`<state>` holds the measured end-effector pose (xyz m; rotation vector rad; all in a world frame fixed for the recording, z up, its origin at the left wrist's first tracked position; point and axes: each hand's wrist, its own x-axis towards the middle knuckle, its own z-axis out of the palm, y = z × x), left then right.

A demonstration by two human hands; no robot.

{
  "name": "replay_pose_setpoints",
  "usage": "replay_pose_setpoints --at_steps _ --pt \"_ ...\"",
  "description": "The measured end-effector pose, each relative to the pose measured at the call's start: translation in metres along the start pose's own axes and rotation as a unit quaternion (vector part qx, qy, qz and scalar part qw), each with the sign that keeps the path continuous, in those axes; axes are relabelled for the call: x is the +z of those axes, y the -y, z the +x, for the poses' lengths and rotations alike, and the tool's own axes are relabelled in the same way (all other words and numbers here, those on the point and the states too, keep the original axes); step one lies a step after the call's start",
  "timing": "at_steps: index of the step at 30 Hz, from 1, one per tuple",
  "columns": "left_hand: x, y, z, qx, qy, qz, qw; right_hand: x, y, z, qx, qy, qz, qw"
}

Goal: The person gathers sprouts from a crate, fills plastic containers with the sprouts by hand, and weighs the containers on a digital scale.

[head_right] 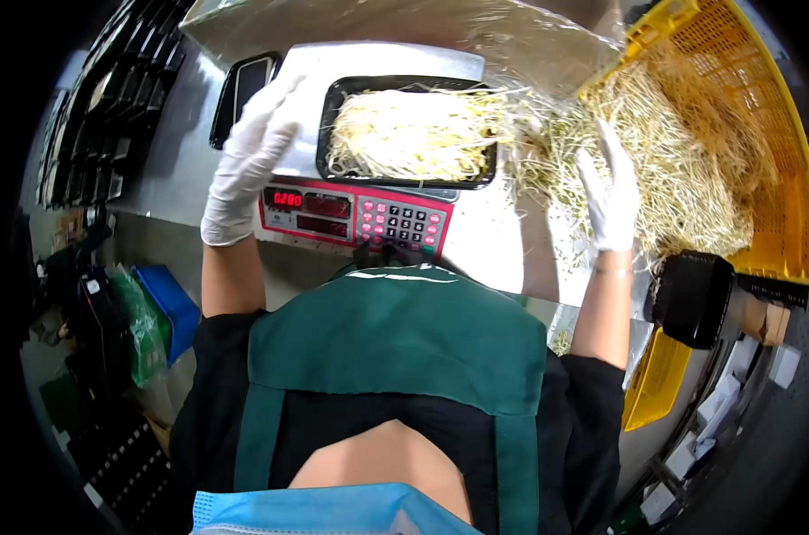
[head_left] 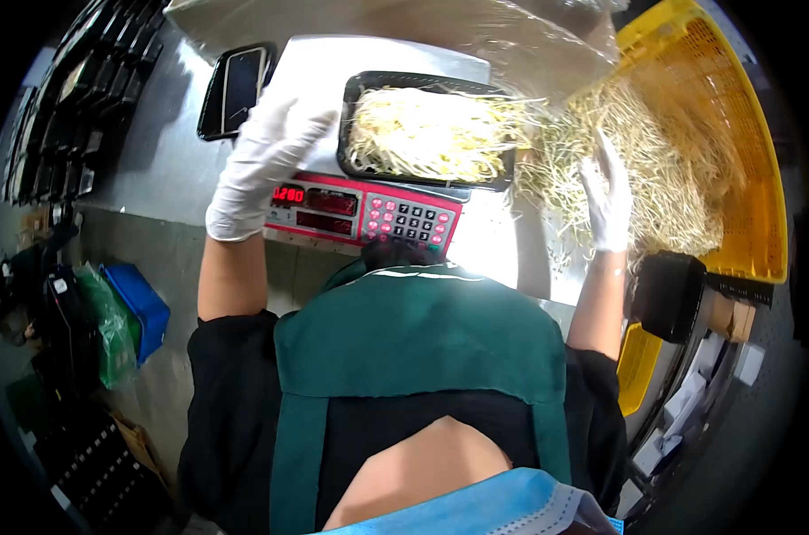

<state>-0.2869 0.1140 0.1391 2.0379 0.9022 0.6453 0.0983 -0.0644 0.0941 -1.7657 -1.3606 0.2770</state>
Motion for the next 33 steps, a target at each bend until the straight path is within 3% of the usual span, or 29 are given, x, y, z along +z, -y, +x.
replay_pose_setpoints --at_steps 1,2,3,4,5,6,7,8,9,10,11,12,13,14,15,16,17,19,20,23,24,25,27,29,30,31,33 --pt "-0.006 0.028 -0.005 0.037 -0.078 -0.095 0.992 0.01 -0.013 -0.015 0.086 -0.022 0.109 0.99" --pt "-0.013 0.04 -0.003 -0.004 -0.104 -0.137 0.985 0.024 -0.017 -0.027 0.084 -0.004 0.116 0.99" --pt "-0.021 0.053 -0.005 -0.046 -0.131 -0.177 0.974 0.04 -0.014 -0.039 0.108 -0.029 0.219 0.969" --pt "-0.023 0.058 -0.005 -0.043 -0.156 -0.118 0.98 0.057 -0.004 -0.043 0.134 -0.056 0.321 0.936" --pt "-0.019 0.062 -0.004 -0.021 -0.166 -0.098 0.981 0.072 0.005 -0.037 0.133 -0.04 0.329 0.934" --pt "-0.013 0.055 -0.003 0.043 -0.133 -0.064 0.988 0.084 0.025 -0.024 0.155 -0.069 0.395 0.903" --pt "0.005 0.04 -0.007 0.008 -0.121 -0.145 0.982 0.093 0.048 -0.011 0.18 -0.1 0.457 0.866" --pt "0.017 0.023 -0.004 0.07 -0.099 -0.068 0.99 0.099 0.074 0.006 0.183 -0.12 0.437 0.872" --pt "0.03 0.007 -0.002 0.137 -0.085 0.011 0.987 0.098 0.071 0.022 0.102 -0.074 0.449 0.884" --pt "0.043 -0.009 0.001 0.204 -0.079 0.081 0.972 0.1 0.083 0.037 -0.007 -0.023 0.326 0.945" --pt "0.051 -0.005 0.009 0.263 -0.028 -0.091 0.96 0.104 0.089 0.041 -0.068 0.03 0.145 0.987" --pt "0.064 0.007 0.014 0.241 0.005 -0.056 0.969 0.108 0.095 0.046 -0.144 0.059 -0.033 0.987" --pt "0.077 0.014 0.02 0.221 0.04 -0.022 0.974 0.109 0.112 0.042 -0.185 0.124 -0.208 0.952" --pt "0.08 0.005 0.026 0.236 0.048 -0.032 0.97 0.124 0.105 0.032 -0.25 0.027 -0.249 0.935" --pt "0.079 -0.008 0.025 0.22 0.062 0.011 0.974 0.126 0.116 0.027 -0.245 0.038 -0.254 0.935" --pt "0.078 -0.014 0.028 0.202 0.075 0.055 0.975 0.13 0.113 0.021 -0.267 0.065 -0.361 0.891" --pt "0.079 -0.012 0.034 0.215 0.082 0.046 0.972 0.135 0.101 0.013 -0.291 0.039 -0.384 0.876" --pt "0.083 -0.006 0.035 0.212 0.096 0.013 0.972 0.118 0.128 0.017 -0.253 0.149 -0.416 0.861" --pt "0.085 -0.005 0.033 0.212 0.101 0.009 0.972 0.117 0.124 0.018 -0.246 0.151 -0.418 0.861" --pt "0.077 -0.007 0.04 0.158 0.115 -0.001 0.981 0.116 0.121 0.037 -0.283 0.178 -0.341 0.879" --pt "0.082 0.003 0.036 0.268 0.016 0.186 0.945 0.111 0.129 0.034 -0.258 0.16 -0.312 0.9" --pt "0.078 0.0 0.036 0.273 0.012 0.187 0.944 0.106 0.136 0.031 -0.233 0.145 -0.282 0.919" --pt "0.072 -0.003 0.031 0.181 0.062 0.112 0.975 0.088 0.138 0.037 -0.219 0.089 -0.291 0.927" --pt "0.066 0.005 0.029 0.229 0.07 0.061 0.969 0.063 0.119 0.058 -0.112 0.122 0.03 0.986" --pt "0.063 0.0 0.032 0.26 0.051 0.112 0.958 0.055 0.115 0.07 -0.045 0.151 0.119 0.98" --pt "0.062 -0.004 0.032 0.29 0.033 0.165 0.942 0.05 0.088 0.091 -0.193 0.219 0.136 0.947" --pt "0.064 -0.007 0.032 0.284 0.026 0.165 0.944 0.061 0.055 0.092 -0.035 0.352 0.269 0.896"
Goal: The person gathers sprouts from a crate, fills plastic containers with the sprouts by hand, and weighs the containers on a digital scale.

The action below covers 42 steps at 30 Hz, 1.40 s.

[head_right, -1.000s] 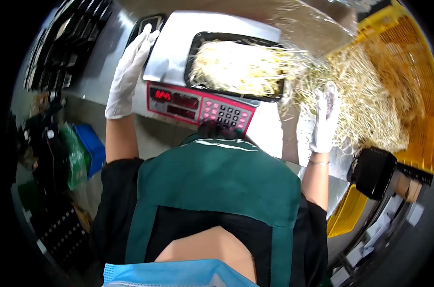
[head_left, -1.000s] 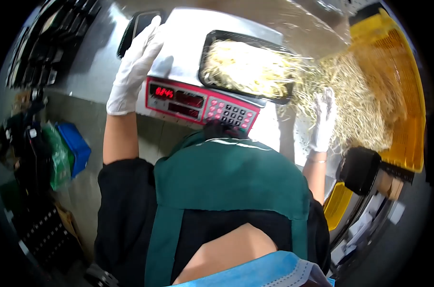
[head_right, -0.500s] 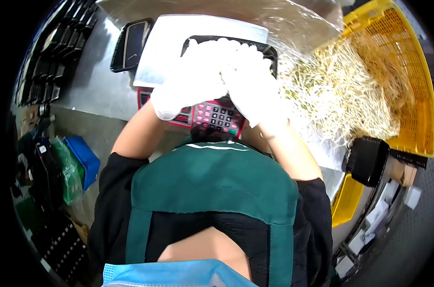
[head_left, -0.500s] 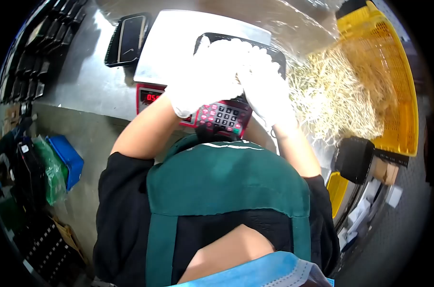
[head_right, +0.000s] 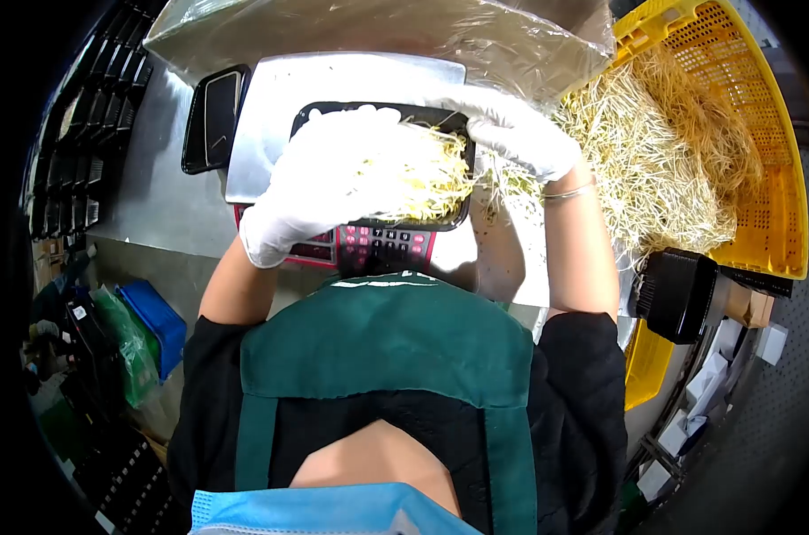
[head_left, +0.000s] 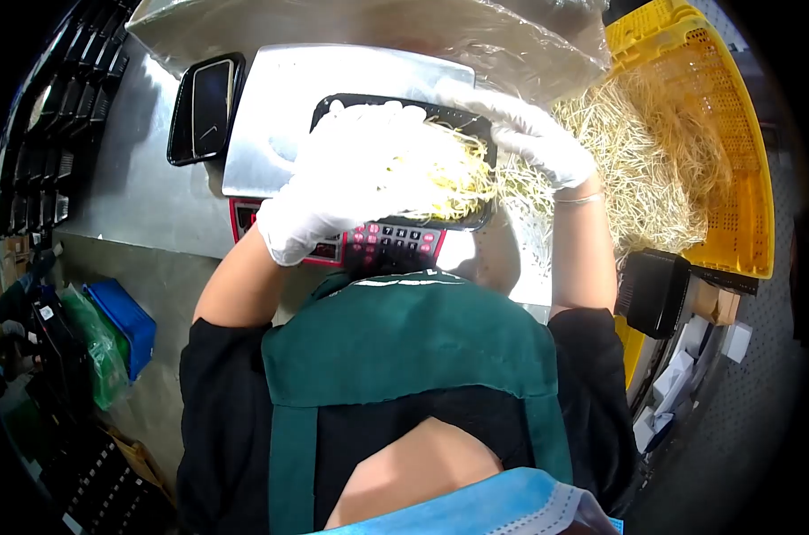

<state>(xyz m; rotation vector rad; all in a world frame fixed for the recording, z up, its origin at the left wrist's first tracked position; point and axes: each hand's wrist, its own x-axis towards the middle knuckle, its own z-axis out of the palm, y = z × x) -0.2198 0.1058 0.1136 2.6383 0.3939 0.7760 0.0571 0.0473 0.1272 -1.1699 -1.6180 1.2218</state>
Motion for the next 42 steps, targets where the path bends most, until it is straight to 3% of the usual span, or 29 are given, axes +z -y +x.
replay_pose_setpoints --at_steps 1,2,4,7,8,9,10,14,16,18,20,22,23,27,28,29,30,31,32,34,35,36,38,39,40,42 --pt "-0.001 -0.001 0.002 -0.017 0.002 -0.007 1.0 0.001 -0.012 0.0 0.05 0.017 0.08 0.995" --pt "-0.001 -0.002 0.003 -0.037 0.002 -0.015 0.999 0.002 -0.022 0.0 0.024 -0.024 0.078 0.996" --pt "0.0 -0.003 0.003 -0.05 -0.013 -0.017 0.999 -0.009 0.0 -0.012 0.207 -0.074 0.028 0.975" --pt "0.001 0.003 0.002 -0.034 0.016 0.021 0.999 -0.016 -0.011 -0.039 0.197 -0.141 0.055 0.969" --pt "-0.003 -0.001 0.004 -0.034 0.011 0.021 0.999 -0.027 -0.033 -0.046 0.203 -0.14 -0.059 0.967" --pt "-0.007 -0.008 0.008 -0.064 0.016 0.021 0.998 -0.041 -0.033 -0.047 0.275 -0.064 -0.251 0.926" --pt "-0.01 -0.011 0.01 -0.094 0.022 0.022 0.995 -0.048 -0.026 -0.042 0.333 0.014 -0.429 0.839" --pt "-0.011 -0.013 0.015 -0.118 0.092 0.076 0.986 -0.097 0.008 0.022 0.08 -0.191 -0.517 0.83" --pt "-0.015 -0.015 0.021 -0.118 0.102 0.083 0.984 -0.106 0.025 0.085 0.009 -0.233 -0.527 0.818" --pt "-0.026 -0.02 0.024 -0.119 0.057 0.04 0.99 -0.124 -0.002 0.146 0.03 -0.257 -0.673 0.693" --pt "-0.039 -0.02 0.02 -0.123 0.07 0.035 0.989 -0.119 -0.032 0.162 -0.148 -0.244 -0.682 0.673" --pt "-0.05 -0.017 0.004 -0.132 0.06 0.042 0.989 -0.097 0.001 0.175 0.106 -0.2 -0.678 0.699" --pt "-0.05 -0.014 -0.013 -0.138 0.016 0.032 0.99 -0.104 -0.014 0.182 0.097 -0.207 -0.681 0.696" --pt "-0.054 -0.009 -0.049 -0.183 -0.136 -0.085 0.97 -0.1 0.005 0.161 0.155 -0.17 -0.767 0.599" --pt "-0.055 -0.012 -0.055 -0.2 -0.162 -0.116 0.959 -0.1 0.021 0.143 0.065 -0.176 -0.811 0.554" --pt "-0.059 -0.019 -0.053 -0.233 -0.185 -0.225 0.928 -0.092 0.041 0.129 -0.048 -0.302 -0.769 0.561" --pt "-0.055 -0.013 -0.066 -0.238 -0.232 -0.17 0.928 -0.079 0.079 0.117 0.09 -0.259 -0.757 0.593" --pt "-0.058 -0.007 -0.071 -0.243 -0.27 -0.17 0.916 -0.124 0.061 0.084 -0.018 -0.362 -0.62 0.696" --pt "-0.062 -0.001 -0.073 -0.246 -0.31 -0.169 0.903 -0.097 0.081 0.059 -0.095 -0.45 -0.397 0.794" --pt "-0.077 0.002 -0.064 -0.24 -0.382 -0.233 0.862 -0.065 0.109 0.007 -0.155 -0.405 -0.305 0.848" --pt "-0.081 -0.001 -0.053 -0.239 -0.37 -0.251 0.862 -0.028 0.116 -0.005 -0.203 -0.394 -0.242 0.863" --pt "-0.078 -0.005 -0.042 -0.241 -0.362 -0.266 0.861 -0.004 0.109 -0.018 -0.175 -0.404 -0.194 0.876" --pt "-0.066 -0.014 -0.018 -0.172 -0.254 -0.319 0.897 0.019 0.075 -0.037 -0.209 -0.254 -0.057 0.943" --pt "-0.063 -0.024 -0.002 -0.149 -0.169 -0.333 0.916 0.038 0.068 -0.045 -0.206 -0.234 -0.014 0.95" --pt "-0.068 -0.039 0.021 -0.143 -0.027 -0.329 0.933 0.058 0.056 -0.055 -0.176 -0.298 0.058 0.936" --pt "-0.036 -0.051 0.035 -0.095 -0.039 -0.414 0.904 0.065 0.021 -0.066 -0.094 -0.474 0.097 0.87"
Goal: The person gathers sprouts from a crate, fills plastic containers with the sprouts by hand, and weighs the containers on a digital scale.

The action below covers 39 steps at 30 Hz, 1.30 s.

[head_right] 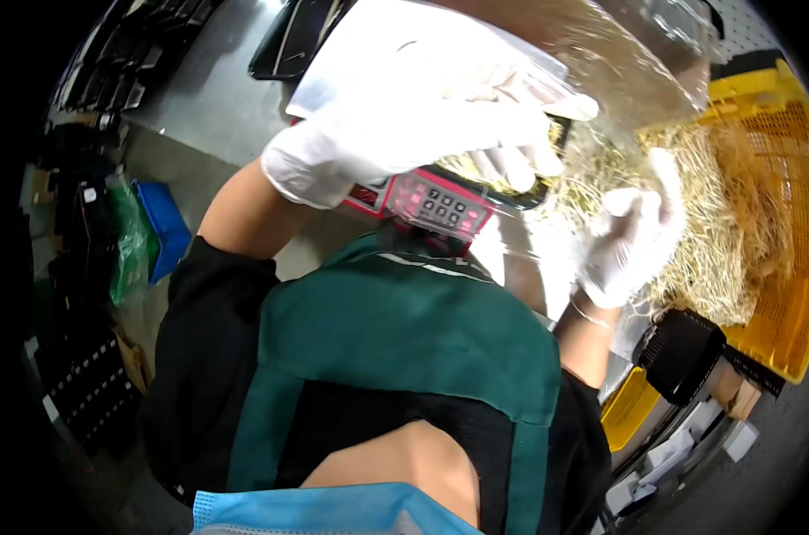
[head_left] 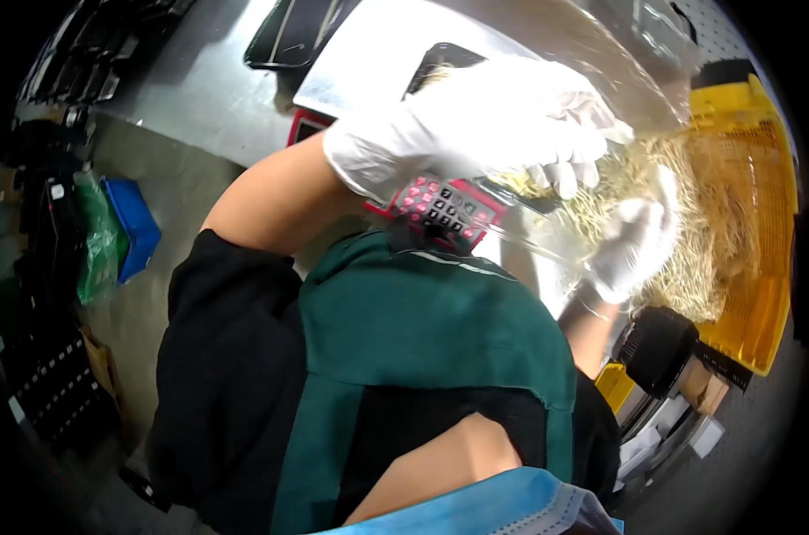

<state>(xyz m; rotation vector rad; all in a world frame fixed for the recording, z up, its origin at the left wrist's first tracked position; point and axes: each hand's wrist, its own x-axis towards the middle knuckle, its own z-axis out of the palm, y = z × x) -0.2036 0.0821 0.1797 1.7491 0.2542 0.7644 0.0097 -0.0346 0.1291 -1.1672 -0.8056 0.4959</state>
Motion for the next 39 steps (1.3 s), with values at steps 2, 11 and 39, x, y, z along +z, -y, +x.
replay_pose_setpoints --at_steps 2,11,39 --pt "0.011 0.028 0.013 -0.013 0.046 -0.23 0.972 -0.008 -0.035 0.006 0.074 -0.045 0.015 0.996" --pt "-0.05 0.071 -0.015 -0.176 -0.25 0.12 0.945 0.043 -0.076 0.035 0.071 0.102 -0.094 0.988" --pt "-0.066 0.105 -0.034 0.03 -0.072 0.545 0.835 0.109 -0.051 0.008 -0.292 0.221 -0.61 0.703"
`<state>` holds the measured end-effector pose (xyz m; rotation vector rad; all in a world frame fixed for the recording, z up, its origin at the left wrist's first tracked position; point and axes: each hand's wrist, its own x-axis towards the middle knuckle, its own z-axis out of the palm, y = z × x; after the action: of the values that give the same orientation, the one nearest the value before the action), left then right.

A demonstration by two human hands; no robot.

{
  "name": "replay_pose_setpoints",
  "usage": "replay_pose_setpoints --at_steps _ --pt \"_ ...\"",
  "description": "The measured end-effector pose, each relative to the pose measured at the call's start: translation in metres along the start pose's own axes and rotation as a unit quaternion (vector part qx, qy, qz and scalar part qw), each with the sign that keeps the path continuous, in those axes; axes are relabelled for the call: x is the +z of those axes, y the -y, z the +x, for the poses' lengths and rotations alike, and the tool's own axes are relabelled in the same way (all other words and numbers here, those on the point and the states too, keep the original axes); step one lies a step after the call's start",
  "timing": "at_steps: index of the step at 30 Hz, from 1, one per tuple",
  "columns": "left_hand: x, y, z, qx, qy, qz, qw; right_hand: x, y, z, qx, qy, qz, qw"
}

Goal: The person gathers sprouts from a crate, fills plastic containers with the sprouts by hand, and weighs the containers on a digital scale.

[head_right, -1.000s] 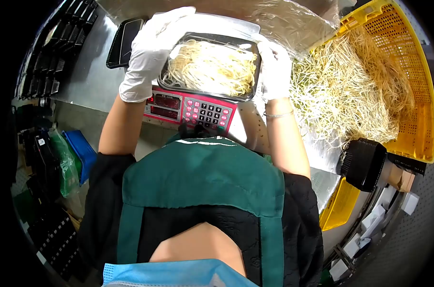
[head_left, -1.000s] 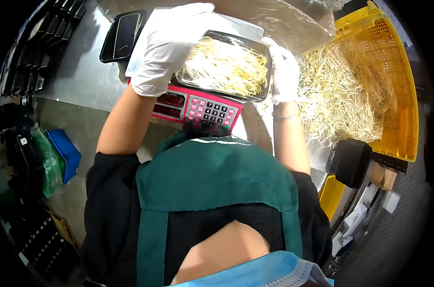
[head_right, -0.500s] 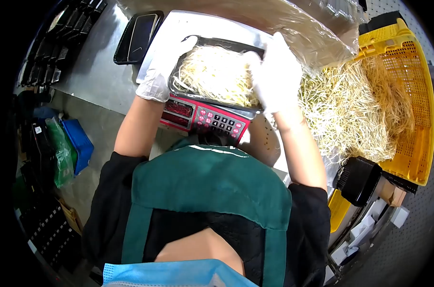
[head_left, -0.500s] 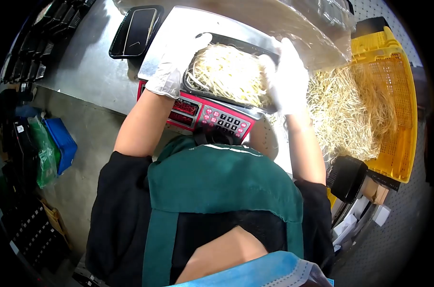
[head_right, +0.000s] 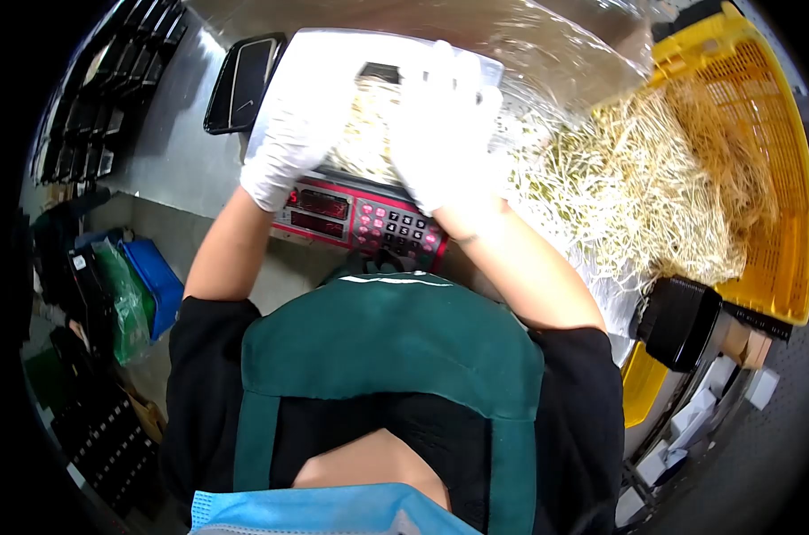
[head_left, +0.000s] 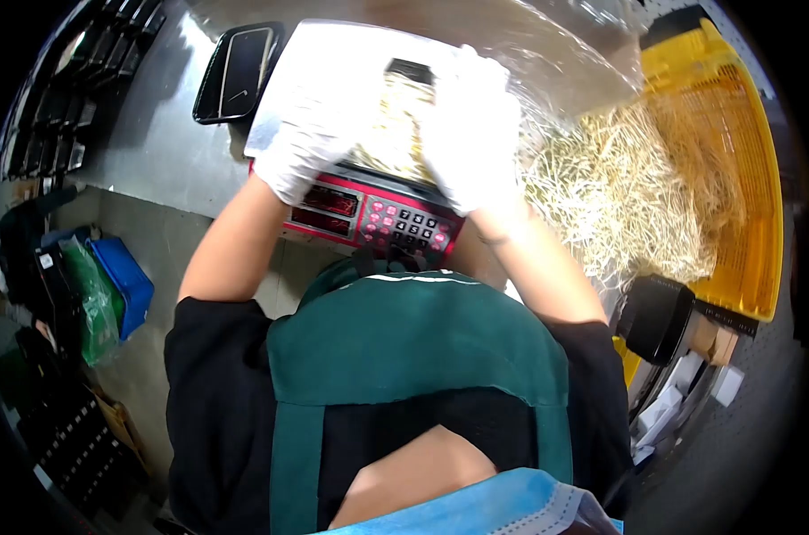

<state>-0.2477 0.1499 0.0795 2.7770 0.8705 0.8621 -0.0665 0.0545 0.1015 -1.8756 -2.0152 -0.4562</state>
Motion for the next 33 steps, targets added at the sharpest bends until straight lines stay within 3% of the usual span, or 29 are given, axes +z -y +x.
replay_pose_setpoints --at_steps 2,3,5,6,7,8,9,10,11,12,13,14,15,16,18,19,20,21,22,23,24,25,26,28,29,30,32,33 --pt "-0.018 0.004 0.028 0.033 0.015 0.065 0.997 0.0 0.015 0.005 0.03 -0.03 0.034 0.999" --pt "-0.017 0.018 0.031 0.065 -0.042 -0.01 0.997 -0.001 0.02 0.007 0.05 -0.057 0.074 0.994" --pt "-0.025 0.054 0.031 -0.071 -0.13 -0.096 0.984 -0.003 0.027 -0.001 0.046 -0.039 0.173 0.983" --pt "-0.032 0.066 0.02 -0.129 -0.237 -0.142 0.952 0.001 0.027 -0.015 0.042 -0.024 0.267 0.962" --pt "-0.048 0.061 0.008 -0.38 -0.255 -0.399 0.795 -0.006 0.023 -0.024 0.031 -0.015 0.348 0.937" --pt "-0.063 0.066 -0.018 -0.417 -0.24 -0.327 0.813 -0.017 0.017 -0.032 0.021 -0.027 0.362 0.932" --pt "-0.071 0.042 -0.037 -0.443 -0.264 -0.376 0.77 -0.025 0.01 -0.035 0.007 -0.036 0.381 0.924" --pt "-0.088 -0.017 -0.046 -0.373 -0.165 -0.331 0.851 -0.022 0.002 -0.037 0.017 -0.014 0.416 0.909" --pt "-0.068 -0.01 -0.077 -0.479 -0.182 -0.37 0.775 -0.015 -0.005 -0.039 0.025 0.012 0.453 0.891" --pt "-0.066 -0.039 -0.076 -0.48 -0.105 -0.391 0.779 -0.008 -0.01 -0.041 0.0 0.001 0.451 0.893" --pt "-0.055 -0.047 -0.082 -0.493 -0.014 -0.453 0.743 -0.01 -0.009 -0.04 0.033 0.043 0.514 0.856" --pt "-0.035 -0.045 -0.092 -0.509 0.017 -0.48 0.714 -0.011 -0.008 -0.038 0.071 0.08 0.571 0.814" --pt "-0.045 -0.059 -0.073 -0.499 0.025 -0.575 0.648 -0.008 -0.008 -0.035 0.071 0.082 0.587 0.802" --pt "-0.043 -0.051 -0.073 -0.474 0.015 -0.622 0.623 -0.01 -0.009 -0.029 0.14 0.125 0.61 0.77" --pt "-0.054 -0.035 -0.067 -0.48 -0.056 -0.665 0.569 0.002 -0.022 -0.011 0.254 0.204 0.736 0.593" --pt "-0.06 -0.012 -0.075 -0.465 -0.099 -0.688 0.548 -0.001 -0.024 0.0 0.305 0.166 0.757 0.554" --pt "-0.073 0.02 -0.082 -0.467 -0.074 -0.744 0.471 0.025 -0.048 -0.001 0.35 0.111 0.73 0.576" --pt "-0.079 0.049 -0.096 -0.452 -0.121 -0.768 0.438 0.038 -0.07 -0.008 0.297 0.036 0.65 0.699" --pt "-0.087 0.071 -0.1 -0.425 -0.225 -0.743 0.466 0.034 -0.091 -0.012 0.38 -0.008 0.584 0.717" --pt "-0.096 0.092 -0.098 -0.39 -0.324 -0.711 0.487 0.037 -0.113 -0.026 0.383 -0.033 0.453 0.804" --pt "-0.127 0.113 -0.09 -0.33 -0.326 -0.653 0.598 0.029 -0.108 -0.039 0.431 -0.097 0.535 0.72" --pt "-0.148 0.145 -0.089 -0.33 -0.344 -0.601 0.641 0.026 -0.109 -0.055 0.451 -0.079 0.502 0.733" --pt "-0.166 0.185 -0.083 -0.354 -0.372 -0.553 0.656 0.027 -0.098 -0.074 0.48 -0.111 0.495 0.716" --pt "-0.205 0.258 -0.067 -0.388 -0.405 -0.475 0.678 0.025 -0.087 -0.102 0.506 -0.097 0.446 0.732" --pt "-0.216 0.287 -0.061 -0.325 -0.448 -0.384 0.739 0.022 -0.079 -0.111 0.556 -0.085 0.424 0.71" --pt "-0.245 0.313 -0.041 -0.402 -0.429 -0.382 0.713 0.019 -0.073 -0.12 0.583 -0.091 0.413 0.694" --pt "-0.272 0.43 -0.046 -0.29 -0.399 -0.384 0.781 0.007 -0.061 -0.125 0.578 -0.123 0.376 0.714" --pt "-0.282 0.449 -0.037 -0.242 -0.4 -0.249 0.848 0.002 -0.052 -0.131 0.571 -0.149 0.343 0.731"
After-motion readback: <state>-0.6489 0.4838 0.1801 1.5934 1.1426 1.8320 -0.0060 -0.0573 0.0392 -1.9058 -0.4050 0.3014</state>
